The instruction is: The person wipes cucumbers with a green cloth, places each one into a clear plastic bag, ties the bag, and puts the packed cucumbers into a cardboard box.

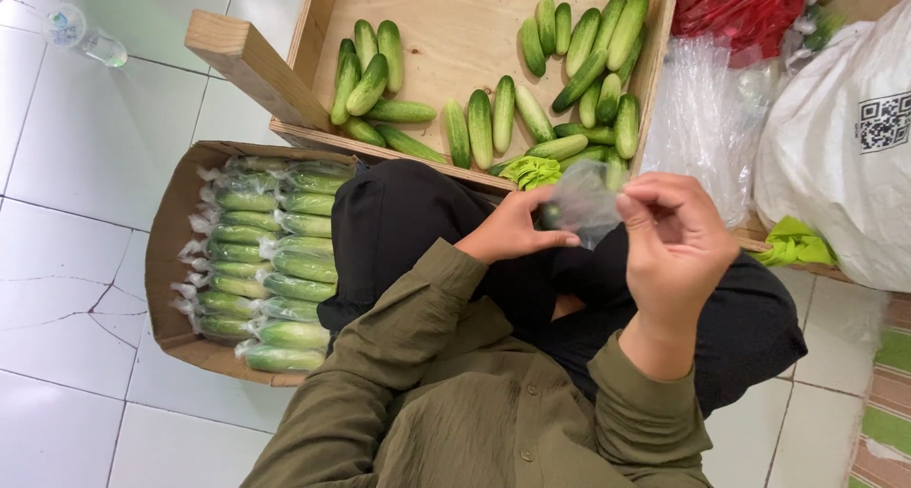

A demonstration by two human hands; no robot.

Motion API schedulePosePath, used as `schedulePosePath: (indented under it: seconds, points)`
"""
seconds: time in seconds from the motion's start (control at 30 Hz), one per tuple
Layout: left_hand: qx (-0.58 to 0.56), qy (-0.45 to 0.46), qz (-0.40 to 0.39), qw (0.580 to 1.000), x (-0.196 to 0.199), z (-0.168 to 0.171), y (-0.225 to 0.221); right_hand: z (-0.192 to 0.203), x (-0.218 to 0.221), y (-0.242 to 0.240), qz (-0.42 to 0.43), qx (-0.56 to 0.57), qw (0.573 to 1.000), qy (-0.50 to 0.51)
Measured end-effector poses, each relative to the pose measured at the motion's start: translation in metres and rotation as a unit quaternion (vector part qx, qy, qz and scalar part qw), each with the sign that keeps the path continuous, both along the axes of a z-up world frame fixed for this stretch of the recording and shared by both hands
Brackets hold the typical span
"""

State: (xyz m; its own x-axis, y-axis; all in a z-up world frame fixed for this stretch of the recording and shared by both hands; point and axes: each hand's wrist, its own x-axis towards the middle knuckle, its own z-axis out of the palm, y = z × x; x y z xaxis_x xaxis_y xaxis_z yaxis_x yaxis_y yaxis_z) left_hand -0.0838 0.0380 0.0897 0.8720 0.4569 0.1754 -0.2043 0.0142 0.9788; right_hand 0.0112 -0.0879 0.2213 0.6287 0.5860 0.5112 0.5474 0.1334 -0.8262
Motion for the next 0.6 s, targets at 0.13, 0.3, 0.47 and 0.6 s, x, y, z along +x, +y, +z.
schedulePosePath:
  seconds: [0.13, 0.3, 0.47, 0.6]
  points:
    - [0.014, 0.104, -0.067, 0.992, 0.0, -0.016, 0.001, 0.008, 0.002, -0.004, -0.064, 0.013, 0.998, 0.027]
    - [0.02, 0.107, 0.029, 0.994, -0.004, -0.028, -0.003, -0.011, 0.016, -0.003, -0.017, 0.016, 0.997, 0.077]
    - [-0.079, 0.039, 0.171, 0.981, -0.001, -0.043, -0.006, -0.08, 0.008, -0.009, 0.017, -0.138, 0.977, 0.16]
    - [-0.121, 0.021, 0.219, 0.968, 0.0, -0.055, -0.003, -0.117, -0.009, -0.01, 0.072, -0.176, 0.922, 0.338]
